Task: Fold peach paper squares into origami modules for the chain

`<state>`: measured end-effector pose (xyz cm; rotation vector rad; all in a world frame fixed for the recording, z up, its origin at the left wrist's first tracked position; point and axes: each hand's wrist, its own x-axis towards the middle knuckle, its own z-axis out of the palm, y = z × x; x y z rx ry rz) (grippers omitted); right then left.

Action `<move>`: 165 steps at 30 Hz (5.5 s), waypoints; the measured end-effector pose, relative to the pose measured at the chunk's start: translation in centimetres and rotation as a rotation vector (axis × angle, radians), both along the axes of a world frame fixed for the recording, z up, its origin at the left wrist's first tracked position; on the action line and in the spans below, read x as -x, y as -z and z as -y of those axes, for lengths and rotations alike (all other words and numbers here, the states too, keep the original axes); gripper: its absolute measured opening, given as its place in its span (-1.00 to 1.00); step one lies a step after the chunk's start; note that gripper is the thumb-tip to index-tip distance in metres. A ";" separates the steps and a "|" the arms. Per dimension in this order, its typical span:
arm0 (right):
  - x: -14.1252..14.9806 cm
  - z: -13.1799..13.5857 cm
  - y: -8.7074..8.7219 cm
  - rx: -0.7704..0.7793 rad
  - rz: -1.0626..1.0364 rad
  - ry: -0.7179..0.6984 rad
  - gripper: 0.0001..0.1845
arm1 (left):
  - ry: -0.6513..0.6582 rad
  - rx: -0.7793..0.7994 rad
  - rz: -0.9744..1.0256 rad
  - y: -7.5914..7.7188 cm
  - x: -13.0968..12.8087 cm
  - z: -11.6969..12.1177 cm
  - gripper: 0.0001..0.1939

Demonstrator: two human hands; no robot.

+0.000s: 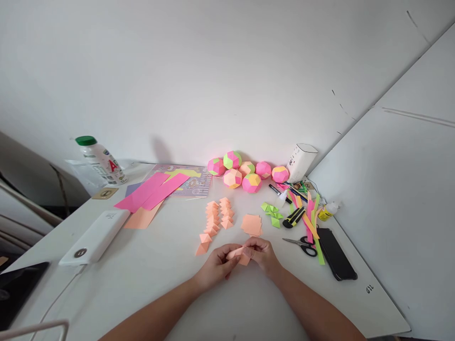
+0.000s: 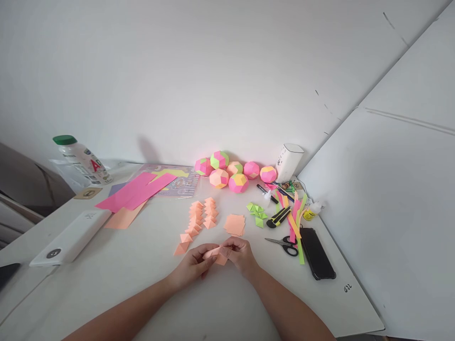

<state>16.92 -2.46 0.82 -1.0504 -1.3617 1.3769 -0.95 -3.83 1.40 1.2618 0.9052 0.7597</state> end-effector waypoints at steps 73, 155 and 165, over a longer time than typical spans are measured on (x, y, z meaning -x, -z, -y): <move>0.1 0.5 0.0 0.081 0.052 -0.137 -0.72 | -0.180 0.027 0.098 0.3 -0.2 -0.4 -0.67; 0.3 0.5 0.8 0.056 0.019 -0.015 -0.77 | -0.246 0.076 0.207 0.1 0.0 -0.6 -0.71; 0.3 -0.1 0.7 0.079 -0.039 0.037 -0.80 | -0.310 0.014 0.181 0.9 -0.3 -0.7 -0.69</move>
